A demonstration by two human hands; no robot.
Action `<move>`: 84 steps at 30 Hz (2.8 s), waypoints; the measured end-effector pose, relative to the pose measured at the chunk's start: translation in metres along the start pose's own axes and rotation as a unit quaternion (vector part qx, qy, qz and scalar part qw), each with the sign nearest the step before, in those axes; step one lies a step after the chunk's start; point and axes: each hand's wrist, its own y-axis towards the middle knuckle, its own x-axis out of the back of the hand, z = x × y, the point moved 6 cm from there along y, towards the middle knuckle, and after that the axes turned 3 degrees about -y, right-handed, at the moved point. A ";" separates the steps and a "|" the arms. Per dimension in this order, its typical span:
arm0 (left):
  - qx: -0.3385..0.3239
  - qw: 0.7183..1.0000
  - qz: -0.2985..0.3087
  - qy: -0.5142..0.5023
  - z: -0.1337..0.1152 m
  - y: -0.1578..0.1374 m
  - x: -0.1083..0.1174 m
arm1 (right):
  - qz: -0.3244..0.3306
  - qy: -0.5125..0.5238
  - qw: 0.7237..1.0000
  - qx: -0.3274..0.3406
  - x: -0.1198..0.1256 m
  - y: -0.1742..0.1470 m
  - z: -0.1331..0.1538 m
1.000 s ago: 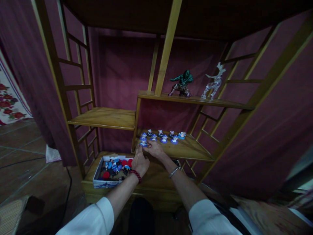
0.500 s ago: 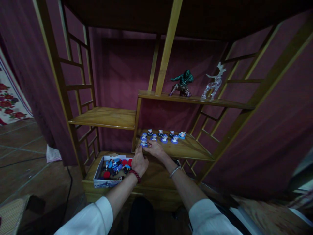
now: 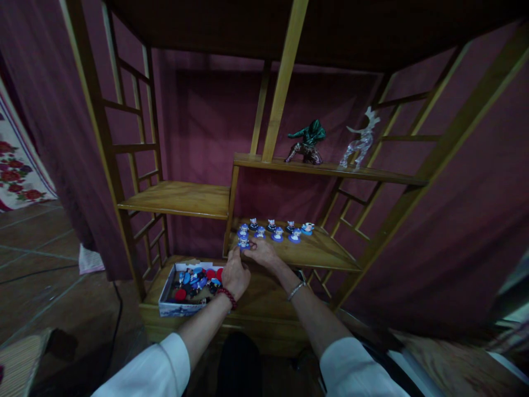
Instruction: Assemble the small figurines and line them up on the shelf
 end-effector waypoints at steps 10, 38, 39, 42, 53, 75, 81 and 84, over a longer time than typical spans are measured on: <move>-0.046 0.998 -0.007 0.036 -0.003 -0.007 0.000 | -0.002 0.026 1.000 0.018 0.000 -0.001 0.000; -0.120 0.946 0.015 0.301 -0.003 -0.011 -0.009 | -0.098 0.094 0.987 0.085 -0.002 0.010 0.004; -0.122 0.945 0.017 0.304 -0.004 -0.011 -0.009 | -0.097 0.093 0.987 0.088 -0.003 0.011 0.004; -0.118 0.942 0.021 0.313 -0.004 -0.011 -0.009 | -0.093 0.100 0.986 0.094 -0.005 0.012 0.003; -0.118 0.939 0.016 0.321 -0.002 -0.011 -0.008 | -0.095 0.118 0.983 0.108 -0.001 0.007 0.008; -0.096 0.955 0.035 0.278 -0.008 -0.010 -0.002 | -0.125 0.131 0.981 0.071 -0.004 0.000 0.009; -0.104 0.956 0.034 0.273 -0.005 -0.011 -0.004 | -0.137 0.142 0.978 0.062 -0.005 0.000 0.005; -0.113 0.957 0.030 0.267 -0.003 -0.012 -0.005 | -0.141 0.154 0.976 0.063 -0.005 -0.003 0.003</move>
